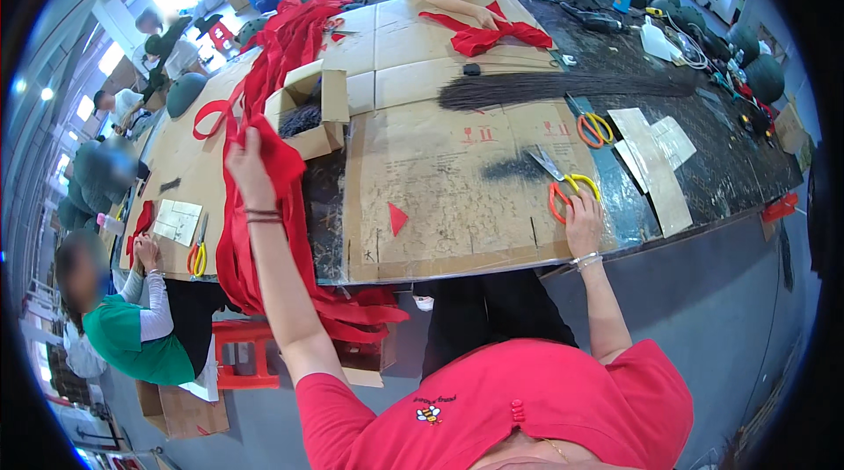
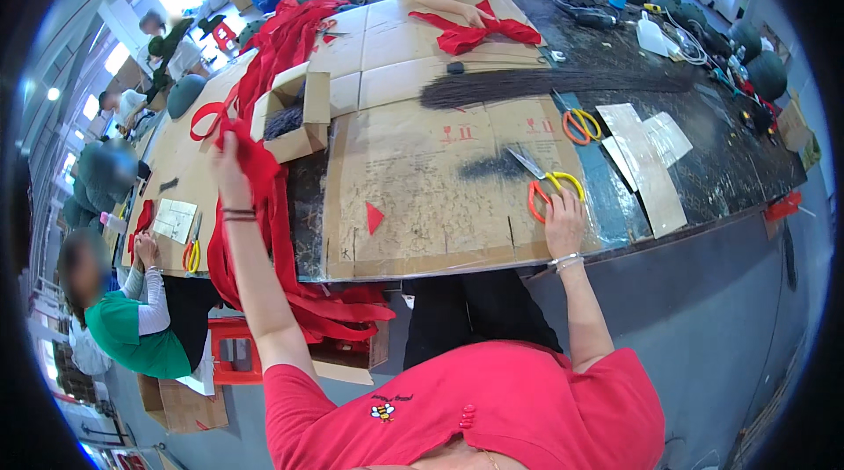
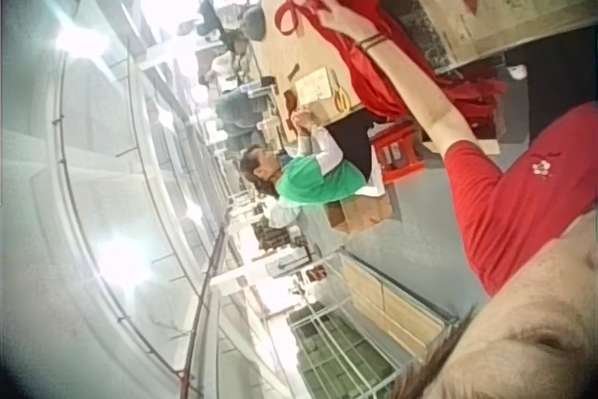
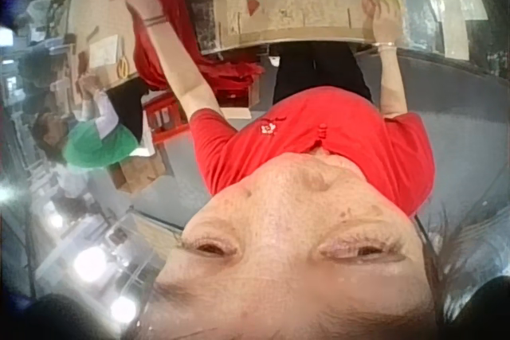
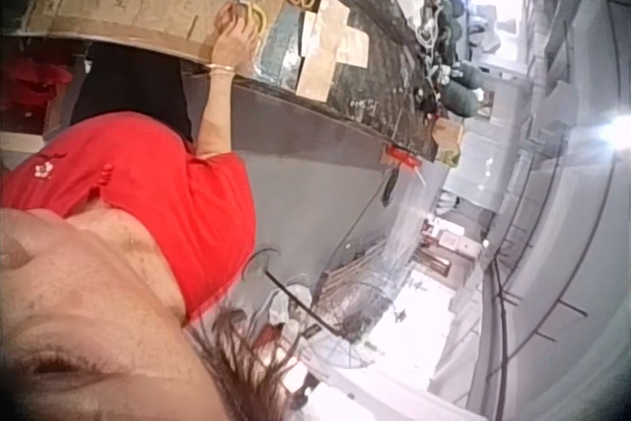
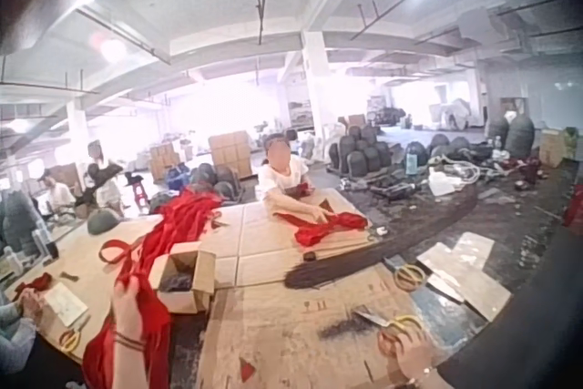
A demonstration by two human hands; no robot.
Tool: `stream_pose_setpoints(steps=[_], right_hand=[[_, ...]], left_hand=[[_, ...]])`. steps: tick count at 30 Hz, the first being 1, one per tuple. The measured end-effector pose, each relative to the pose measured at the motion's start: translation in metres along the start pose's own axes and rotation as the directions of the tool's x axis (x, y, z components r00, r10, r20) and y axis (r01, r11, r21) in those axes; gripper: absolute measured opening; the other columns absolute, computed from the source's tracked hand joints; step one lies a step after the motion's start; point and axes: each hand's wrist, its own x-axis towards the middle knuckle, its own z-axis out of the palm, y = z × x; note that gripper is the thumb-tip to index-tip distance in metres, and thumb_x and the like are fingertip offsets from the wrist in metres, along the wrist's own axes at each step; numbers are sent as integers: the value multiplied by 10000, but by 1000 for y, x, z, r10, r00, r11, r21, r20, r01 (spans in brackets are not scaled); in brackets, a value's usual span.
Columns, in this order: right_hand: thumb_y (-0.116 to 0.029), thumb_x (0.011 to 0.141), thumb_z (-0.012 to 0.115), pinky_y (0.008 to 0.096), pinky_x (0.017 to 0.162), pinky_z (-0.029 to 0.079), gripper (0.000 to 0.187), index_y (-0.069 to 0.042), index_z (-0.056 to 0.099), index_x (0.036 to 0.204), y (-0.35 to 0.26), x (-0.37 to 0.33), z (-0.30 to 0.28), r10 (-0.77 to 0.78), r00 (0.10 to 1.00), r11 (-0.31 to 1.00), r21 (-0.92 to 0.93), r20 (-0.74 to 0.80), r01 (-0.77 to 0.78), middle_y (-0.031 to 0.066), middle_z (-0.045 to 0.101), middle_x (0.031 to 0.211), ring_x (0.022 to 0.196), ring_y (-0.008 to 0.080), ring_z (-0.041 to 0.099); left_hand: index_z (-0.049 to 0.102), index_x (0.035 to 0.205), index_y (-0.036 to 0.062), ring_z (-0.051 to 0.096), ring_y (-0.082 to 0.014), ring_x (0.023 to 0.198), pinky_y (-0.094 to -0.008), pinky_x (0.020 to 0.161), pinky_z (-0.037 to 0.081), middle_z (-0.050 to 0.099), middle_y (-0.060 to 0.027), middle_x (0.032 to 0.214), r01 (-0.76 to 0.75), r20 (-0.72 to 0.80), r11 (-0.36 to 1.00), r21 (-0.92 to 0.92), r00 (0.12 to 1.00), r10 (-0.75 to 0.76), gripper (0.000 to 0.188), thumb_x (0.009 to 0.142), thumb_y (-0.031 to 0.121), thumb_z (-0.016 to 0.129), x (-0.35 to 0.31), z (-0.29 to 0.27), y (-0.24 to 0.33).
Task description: Cutting and folding red fabric strips to create decorative bows.
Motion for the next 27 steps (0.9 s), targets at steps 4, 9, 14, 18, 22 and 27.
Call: stream_pose_setpoints(steps=[4,9,14,18,22,27], right_hand=[[-176,839,581,414,931,390,223,-44,591,1019,-8,4,-2,-7,1000,1000,17,-4,7,119,544,1150,1115,284,500],[-177,814,612,412,927,391,254,-45,595,1031,-7,4,0,-2,999,999,54,-37,4,118,555,1151,1114,275,506],[-126,796,625,405,929,410,286,-12,581,1055,9,3,-10,125,990,960,262,-65,-104,132,556,1158,1106,303,509],[-119,790,633,407,927,417,323,4,560,1079,56,17,-31,189,962,959,249,-197,-137,149,555,1151,1089,314,513],[-152,780,661,410,914,423,381,-2,552,1113,156,30,-41,369,902,923,-25,-224,-384,164,558,1153,1072,324,523],[-433,672,735,422,935,412,638,-7,542,1107,226,47,-51,575,812,758,-309,-98,-575,177,537,1143,1114,320,491]], left_hand=[[585,1065,30,595,-109,780,-243,711,486,639,-42,913,-242,-15,959,-146,970,243,186,951,165,524,-52,16,115],[524,1084,-42,587,-192,725,-291,688,490,603,-116,856,16,515,963,-269,847,130,249,913,139,543,-140,17,142],[621,1004,2,576,-93,859,-266,784,463,627,4,925,314,608,942,120,727,-319,187,820,26,645,-217,48,77],[551,1097,14,569,-127,922,-286,830,459,602,-31,1008,461,611,883,89,675,-414,296,817,-6,646,-272,37,18],[564,1085,13,572,-121,911,-284,816,461,610,-33,999,542,586,834,102,644,-491,259,835,6,634,-292,39,5],[589,1056,-2,578,-120,899,-280,825,452,622,-28,986,529,576,838,136,646,-501,203,862,50,621,-286,30,12]])
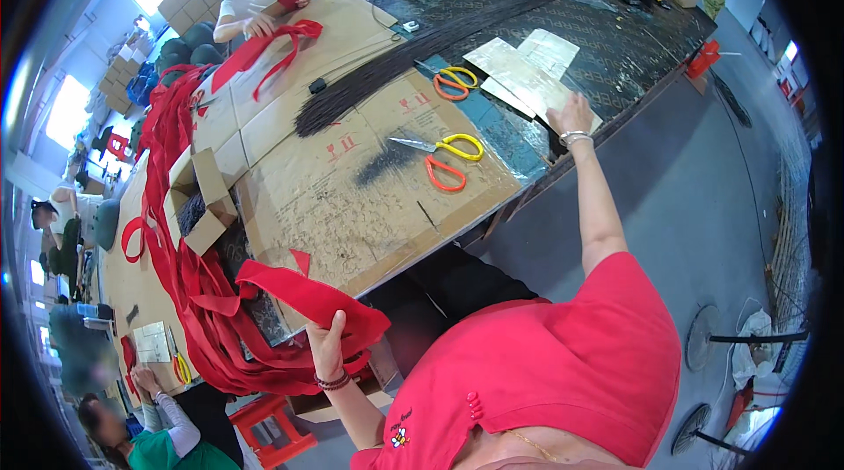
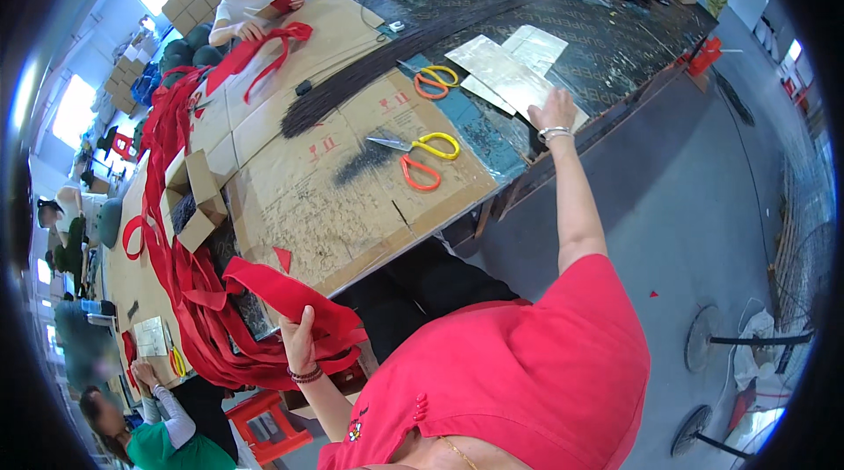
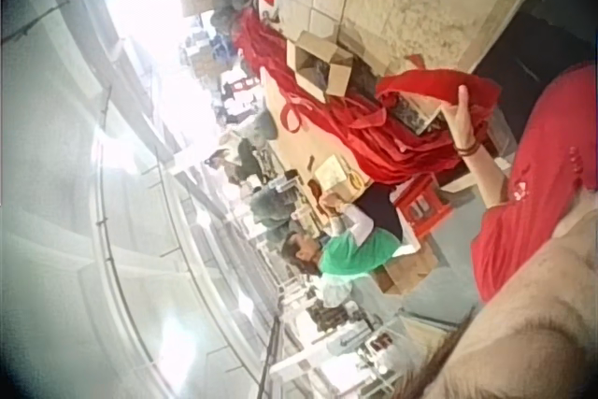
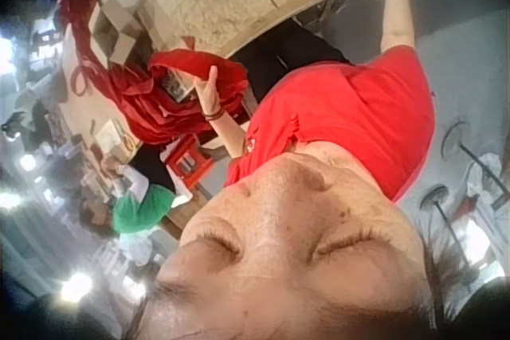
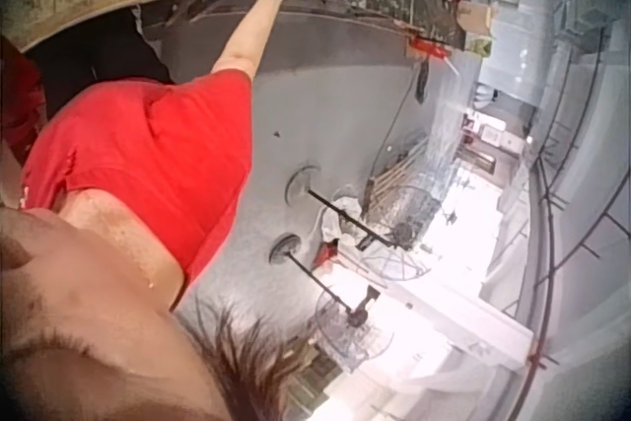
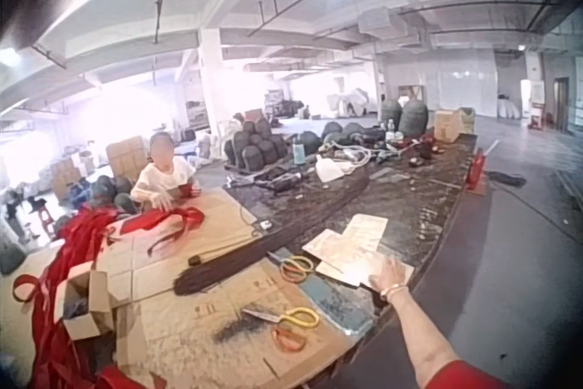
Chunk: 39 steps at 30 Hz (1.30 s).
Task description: Cutting and folding red fabric strips to create decorative bows.
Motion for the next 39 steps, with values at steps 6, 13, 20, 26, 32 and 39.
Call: stream_pose_setpoints(steps=[6,13,20,26,32,39], right_hand=[[-599,616,731,442,989,384,856,-39,480,1214,22,24,12,49,964,998,18,262,-56,178,487,1278,1202,323,456],[-644,522,770,505,1020,328,1040,-41,427,1297,18,40,-12,86,859,996,-45,504,-73,200,415,1361,1271,341,402],[-615,472,818,470,966,401,970,-23,539,1188,1,45,-15,145,877,987,-127,458,-97,209,448,1292,1202,358,457],[-440,511,851,355,701,509,588,18,650,819,48,53,27,-20,948,901,416,317,-120,165,678,811,770,268,656],[-255,602,844,309,634,500,408,10,630,826,37,57,16,-6,966,825,547,260,-142,113,682,809,685,170,639],[-165,721,779,265,678,501,332,-6,603,954,-16,42,-23,-137,917,593,772,376,-228,81,674,883,751,135,628]], left_hand=[[611,1053,-18,584,-107,893,-269,808,455,638,-31,995,-13,-72,999,-52,997,10,190,873,44,605,-5,-2,-2],[634,1016,-45,578,-68,769,-236,695,472,651,-17,889,53,-25,999,-4,998,-53,186,882,80,602,-3,-5,-6],[612,1070,-49,596,-80,784,-223,714,475,656,-39,917,19,-62,999,-50,998,-22,223,891,82,593,-10,-9,-12],[606,1086,-51,596,-74,817,-215,736,470,654,-33,938,68,-50,991,-114,996,-74,230,899,81,583,-16,-15,-15],[608,1077,-52,595,-71,815,-216,737,471,654,-33,933,74,-76,991,-114,994,-83,226,897,83,588,-18,-13,-12],[615,1056,-52,573,-56,813,-208,733,461,649,-21,927,72,-37,994,-87,996,-75,212,892,82,597,-12,-9,-15]])
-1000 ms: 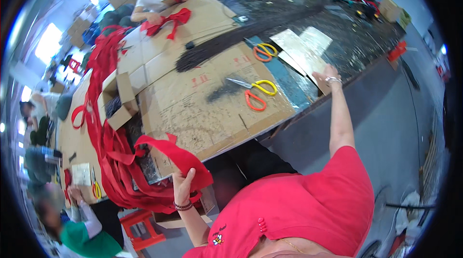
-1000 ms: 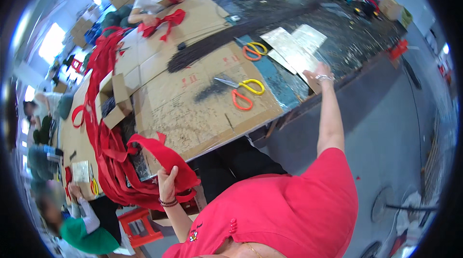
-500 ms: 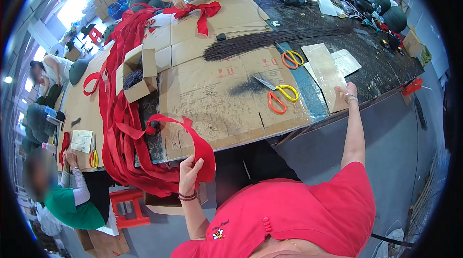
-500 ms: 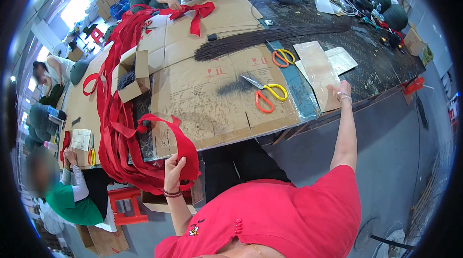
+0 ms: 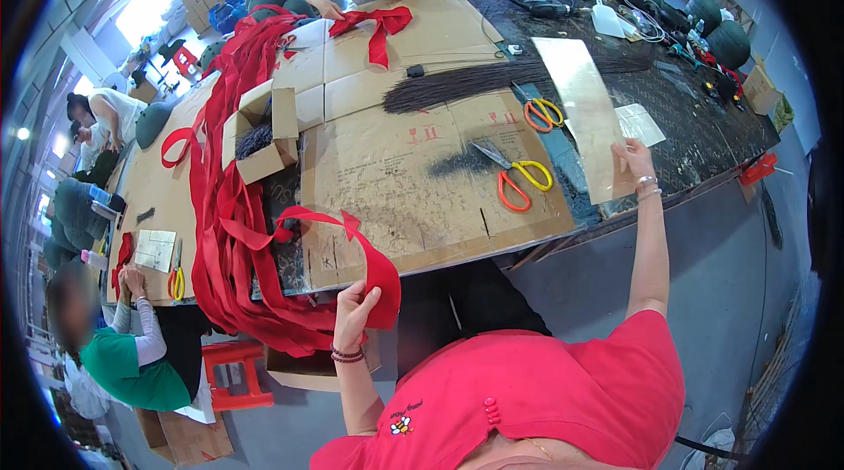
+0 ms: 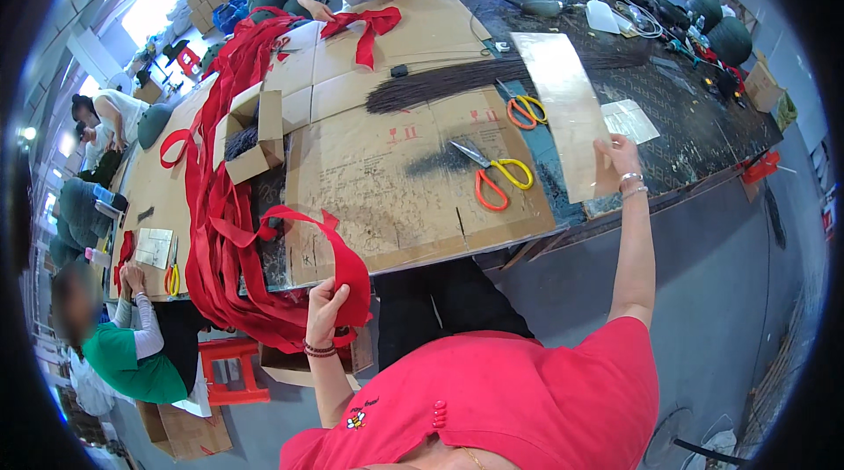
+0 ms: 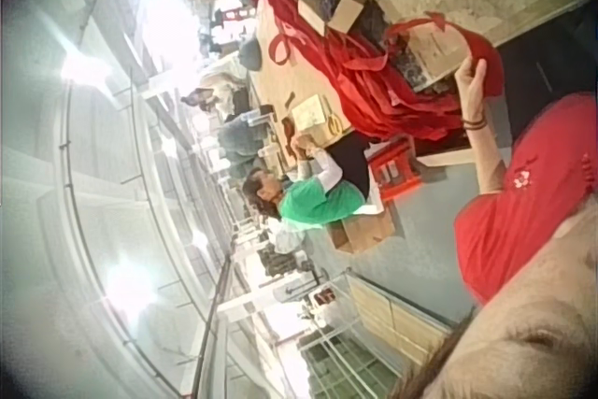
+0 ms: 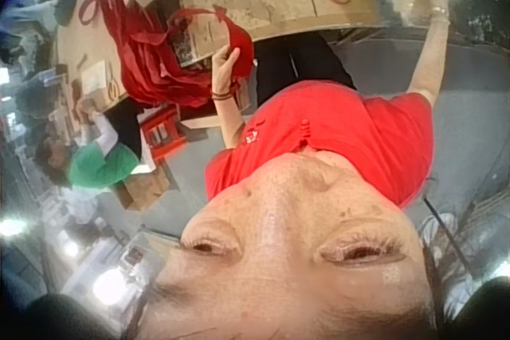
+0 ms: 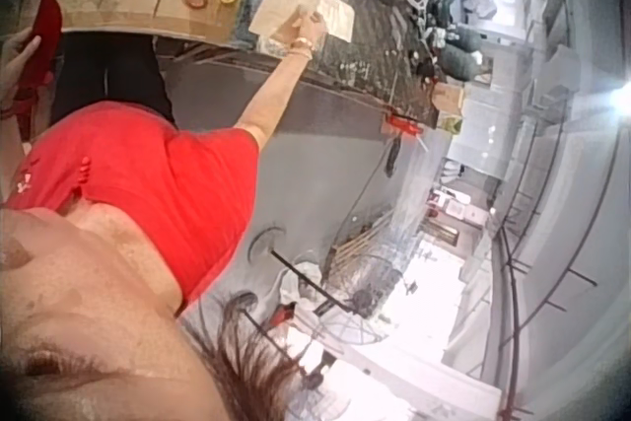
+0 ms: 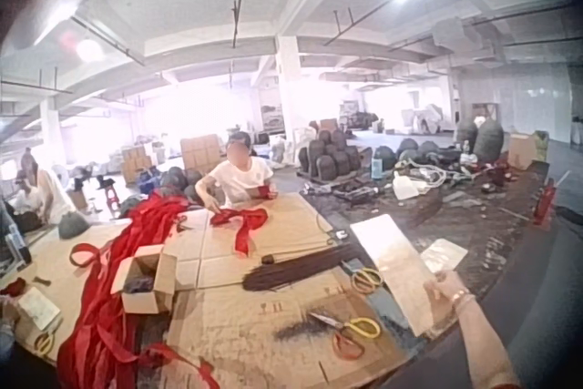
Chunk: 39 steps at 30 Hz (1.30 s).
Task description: Cutting and folding red fabric strips to create decorative bows.
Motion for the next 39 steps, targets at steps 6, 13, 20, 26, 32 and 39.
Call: stream_pose_setpoints(steps=[6,13,20,26,32,39], right_hand=[[-76,758,718,263,738,497,323,-13,572,1040,-72,-73,84,-144,848,911,402,510,-87,54,642,931,820,124,610],[-38,774,695,264,771,497,277,9,563,1014,-87,-141,178,-172,648,872,420,742,-251,50,633,948,833,117,605],[-38,812,665,273,737,513,331,1,503,1098,-70,-217,212,-106,499,806,368,860,-463,67,642,946,822,126,629],[-26,827,630,254,732,502,408,-6,457,1196,-58,-247,213,-115,576,733,461,809,-501,72,656,938,823,111,623],[-63,820,622,275,724,487,419,5,465,1203,-62,-245,202,-198,629,923,359,752,-139,92,654,992,864,122,615],[-102,742,646,375,925,422,350,-8,551,1065,-76,-253,197,-492,700,847,98,517,523,159,568,1110,1074,328,528]], left_hand=[[618,1051,-45,573,-51,799,-212,718,467,646,-13,916,-19,10,999,26,1000,19,205,892,83,599,0,-2,0],[615,1052,-45,579,-53,786,-209,704,471,647,-19,908,-34,-10,998,48,999,35,202,900,85,590,-9,-1,11],[612,1069,-41,590,-66,809,-204,713,471,651,-30,937,-12,-135,997,-80,991,1,202,912,78,566,-13,-1,-11],[609,1085,-27,613,-85,837,-220,744,492,659,-40,964,83,-76,980,-183,992,-99,208,918,81,551,-3,19,-36],[611,1082,-25,622,-100,862,-245,782,492,661,-44,973,158,75,975,-154,986,-147,218,909,102,575,-1,36,-51],[611,1087,-29,616,-98,870,-244,792,485,660,-51,987,146,61,979,-141,988,-139,225,909,104,577,-4,38,-49]])
